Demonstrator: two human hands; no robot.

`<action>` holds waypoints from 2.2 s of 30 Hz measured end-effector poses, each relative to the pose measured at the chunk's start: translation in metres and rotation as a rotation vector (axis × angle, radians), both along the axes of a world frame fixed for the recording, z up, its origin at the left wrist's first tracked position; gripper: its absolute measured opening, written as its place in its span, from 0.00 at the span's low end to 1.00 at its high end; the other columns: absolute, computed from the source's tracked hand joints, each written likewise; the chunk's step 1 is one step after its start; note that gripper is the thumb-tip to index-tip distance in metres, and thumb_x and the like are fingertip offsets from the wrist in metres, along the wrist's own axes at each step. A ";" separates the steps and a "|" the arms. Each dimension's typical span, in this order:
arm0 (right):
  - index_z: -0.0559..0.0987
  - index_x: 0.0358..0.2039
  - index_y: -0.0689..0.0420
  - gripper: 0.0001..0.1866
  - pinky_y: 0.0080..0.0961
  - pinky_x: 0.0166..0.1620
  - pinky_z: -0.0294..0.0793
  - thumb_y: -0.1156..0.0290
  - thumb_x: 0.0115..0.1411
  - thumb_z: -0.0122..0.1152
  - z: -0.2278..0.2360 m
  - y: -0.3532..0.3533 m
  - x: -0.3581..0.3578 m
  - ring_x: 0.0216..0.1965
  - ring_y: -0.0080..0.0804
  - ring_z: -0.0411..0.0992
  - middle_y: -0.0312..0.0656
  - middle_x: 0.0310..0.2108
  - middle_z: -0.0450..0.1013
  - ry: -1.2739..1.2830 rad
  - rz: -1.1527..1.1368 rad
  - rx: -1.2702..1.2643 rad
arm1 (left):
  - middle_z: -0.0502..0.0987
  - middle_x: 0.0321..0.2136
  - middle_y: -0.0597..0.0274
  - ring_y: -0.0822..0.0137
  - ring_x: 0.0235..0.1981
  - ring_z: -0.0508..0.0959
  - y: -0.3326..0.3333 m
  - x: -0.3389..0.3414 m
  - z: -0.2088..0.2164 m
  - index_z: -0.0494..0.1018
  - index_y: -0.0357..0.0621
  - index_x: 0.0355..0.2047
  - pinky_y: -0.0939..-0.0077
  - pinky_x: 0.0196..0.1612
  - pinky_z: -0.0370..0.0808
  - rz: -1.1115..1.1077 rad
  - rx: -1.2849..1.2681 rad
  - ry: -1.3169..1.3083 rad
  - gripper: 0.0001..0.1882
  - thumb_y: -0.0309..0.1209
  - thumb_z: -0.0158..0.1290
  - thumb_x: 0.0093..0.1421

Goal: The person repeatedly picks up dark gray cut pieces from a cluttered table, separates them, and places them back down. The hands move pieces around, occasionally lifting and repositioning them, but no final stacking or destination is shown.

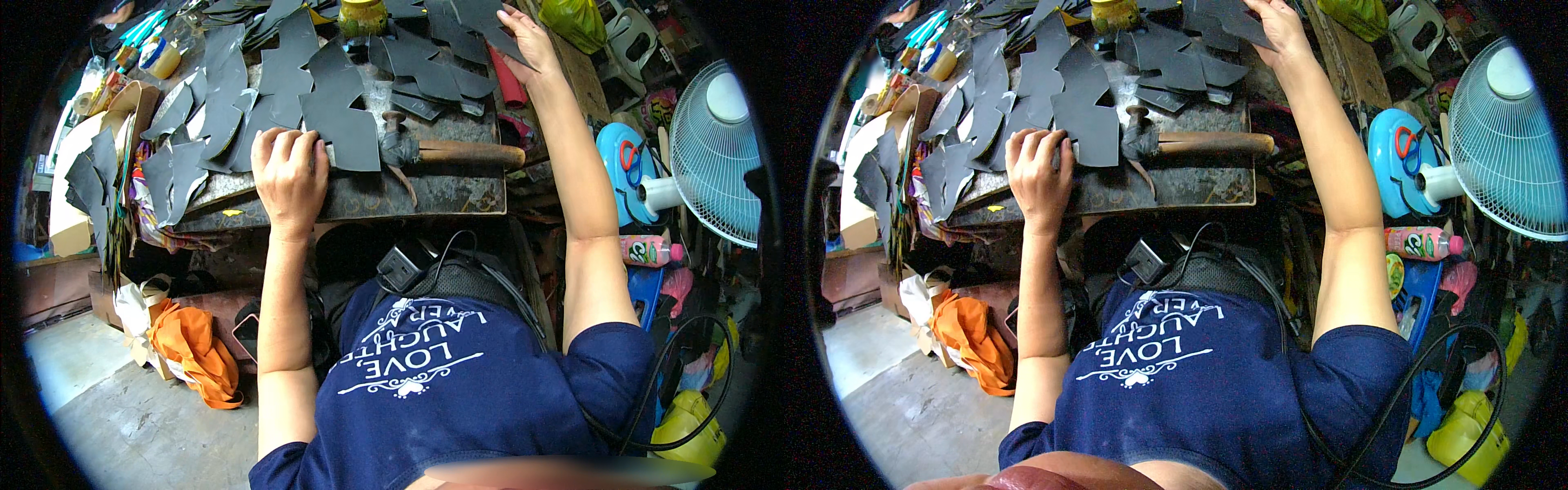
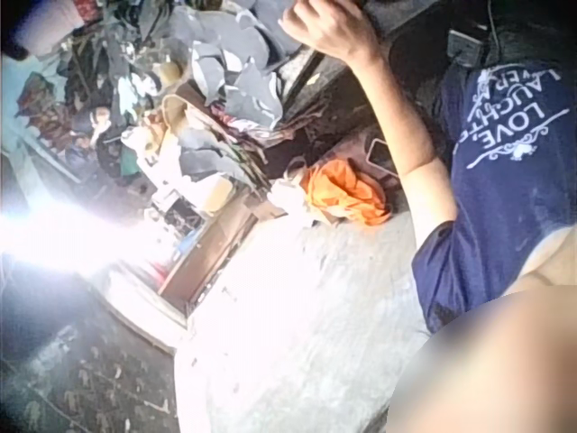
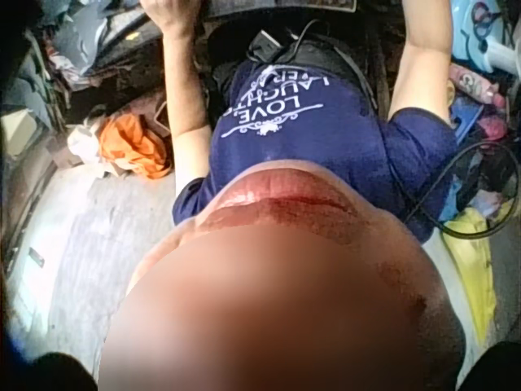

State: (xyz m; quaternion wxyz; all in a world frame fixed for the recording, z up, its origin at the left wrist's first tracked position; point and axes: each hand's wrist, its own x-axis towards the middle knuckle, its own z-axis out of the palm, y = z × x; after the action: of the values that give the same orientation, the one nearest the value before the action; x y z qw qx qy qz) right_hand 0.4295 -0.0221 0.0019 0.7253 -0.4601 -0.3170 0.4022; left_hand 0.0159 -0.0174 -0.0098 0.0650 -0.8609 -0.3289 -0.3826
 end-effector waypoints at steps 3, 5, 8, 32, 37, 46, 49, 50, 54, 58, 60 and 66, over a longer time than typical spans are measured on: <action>0.75 0.50 0.55 0.17 0.27 0.40 0.76 0.68 0.61 0.64 0.006 -0.010 -0.010 0.38 0.26 0.74 0.35 0.37 0.76 -0.125 -0.084 -0.109 | 0.76 0.38 0.61 0.54 0.45 0.72 -0.003 0.003 0.014 0.78 0.45 0.37 0.57 0.53 0.67 0.047 0.053 -0.076 0.10 0.30 0.61 0.53; 0.75 0.47 0.55 0.16 0.29 0.41 0.74 0.68 0.59 0.65 0.008 -0.020 -0.018 0.38 0.25 0.74 0.35 0.37 0.77 -0.069 -0.074 -0.132 | 0.75 0.41 0.61 0.54 0.46 0.71 -0.007 0.010 0.027 0.78 0.47 0.39 0.60 0.52 0.67 0.042 0.104 -0.130 0.12 0.32 0.62 0.53; 0.75 0.47 0.54 0.16 0.29 0.43 0.73 0.65 0.61 0.64 0.007 -0.031 -0.031 0.41 0.26 0.74 0.35 0.40 0.76 0.015 -0.103 -0.158 | 0.76 0.39 0.62 0.58 0.44 0.72 -0.016 0.039 0.044 0.78 0.48 0.35 0.61 0.48 0.69 -0.187 -0.004 0.019 0.11 0.31 0.63 0.50; 0.66 0.59 0.56 0.25 0.28 0.35 0.74 0.65 0.64 0.57 -0.020 -0.035 -0.051 0.39 0.31 0.73 0.40 0.47 0.73 -0.217 -0.071 -0.372 | 0.69 0.22 0.66 0.64 0.34 0.72 -0.033 0.071 0.082 0.71 0.47 0.28 0.47 0.61 0.65 -0.325 0.231 0.154 0.05 0.30 0.53 0.50; 0.67 0.54 0.57 0.17 0.29 0.36 0.79 0.70 0.66 0.54 -0.007 -0.041 -0.056 0.39 0.30 0.74 0.43 0.43 0.72 -0.091 0.016 -0.329 | 0.69 0.24 0.62 0.60 0.34 0.72 -0.053 0.043 0.078 0.71 0.46 0.30 0.51 0.58 0.68 -0.387 0.057 0.338 0.08 0.27 0.55 0.47; 0.65 0.57 0.61 0.28 0.36 0.53 0.73 0.73 0.58 0.63 0.005 -0.052 -0.058 0.46 0.32 0.73 0.44 0.47 0.74 -0.212 -0.026 -0.228 | 0.72 0.33 0.54 0.51 0.42 0.71 -0.037 0.039 0.058 0.73 0.40 0.35 0.60 0.45 0.71 -0.359 -0.241 0.174 0.15 0.33 0.63 0.50; 0.64 0.57 0.61 0.29 0.36 0.51 0.75 0.73 0.57 0.64 0.011 -0.058 -0.053 0.47 0.33 0.74 0.44 0.47 0.74 -0.163 0.005 -0.158 | 0.74 0.47 0.51 0.49 0.51 0.69 -0.031 0.038 0.051 0.71 0.39 0.51 0.59 0.53 0.68 -0.270 -0.246 0.161 0.35 0.42 0.68 0.45; 0.64 0.58 0.61 0.29 0.37 0.51 0.76 0.74 0.57 0.64 0.013 -0.060 -0.052 0.47 0.32 0.74 0.44 0.47 0.74 -0.144 0.001 -0.160 | 0.74 0.47 0.51 0.50 0.52 0.69 -0.030 0.038 0.049 0.70 0.39 0.51 0.58 0.54 0.68 -0.271 -0.268 0.170 0.36 0.44 0.68 0.45; 0.71 0.52 0.60 0.21 0.33 0.49 0.77 0.73 0.59 0.62 0.016 -0.069 -0.052 0.45 0.30 0.75 0.40 0.44 0.76 -0.136 0.002 -0.115 | 0.74 0.48 0.53 0.53 0.53 0.69 -0.026 0.043 0.045 0.70 0.41 0.53 0.55 0.56 0.65 -0.277 -0.326 0.228 0.42 0.52 0.68 0.42; 0.72 0.50 0.60 0.17 0.30 0.47 0.78 0.73 0.60 0.59 0.020 -0.077 -0.055 0.43 0.30 0.77 0.40 0.43 0.76 -0.170 0.036 -0.181 | 0.75 0.43 0.57 0.55 0.49 0.71 -0.025 0.046 0.051 0.71 0.45 0.52 0.56 0.52 0.66 -0.254 -0.321 0.313 0.41 0.48 0.70 0.39; 0.71 0.52 0.61 0.19 0.30 0.48 0.78 0.72 0.61 0.58 0.025 -0.081 -0.058 0.42 0.30 0.77 0.41 0.44 0.76 -0.153 0.034 -0.215 | 0.74 0.40 0.59 0.54 0.46 0.71 -0.028 0.047 0.054 0.70 0.48 0.53 0.60 0.49 0.68 -0.241 -0.274 0.327 0.41 0.45 0.70 0.38; 0.58 0.65 0.67 0.35 0.27 0.51 0.76 0.69 0.61 0.59 0.038 -0.088 -0.084 0.51 0.34 0.73 0.50 0.56 0.69 -0.108 0.261 -0.317 | 0.75 0.32 0.59 0.57 0.38 0.76 -0.032 0.048 0.061 0.75 0.46 0.47 0.64 0.42 0.73 -0.173 -0.448 0.250 0.27 0.45 0.64 0.50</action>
State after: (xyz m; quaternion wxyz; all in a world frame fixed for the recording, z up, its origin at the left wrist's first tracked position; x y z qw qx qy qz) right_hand 0.3452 -0.1104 0.0402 0.5674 -0.5445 -0.3450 0.5123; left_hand 0.0642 -0.0490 0.0513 -0.1199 -0.9193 -0.3198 -0.1954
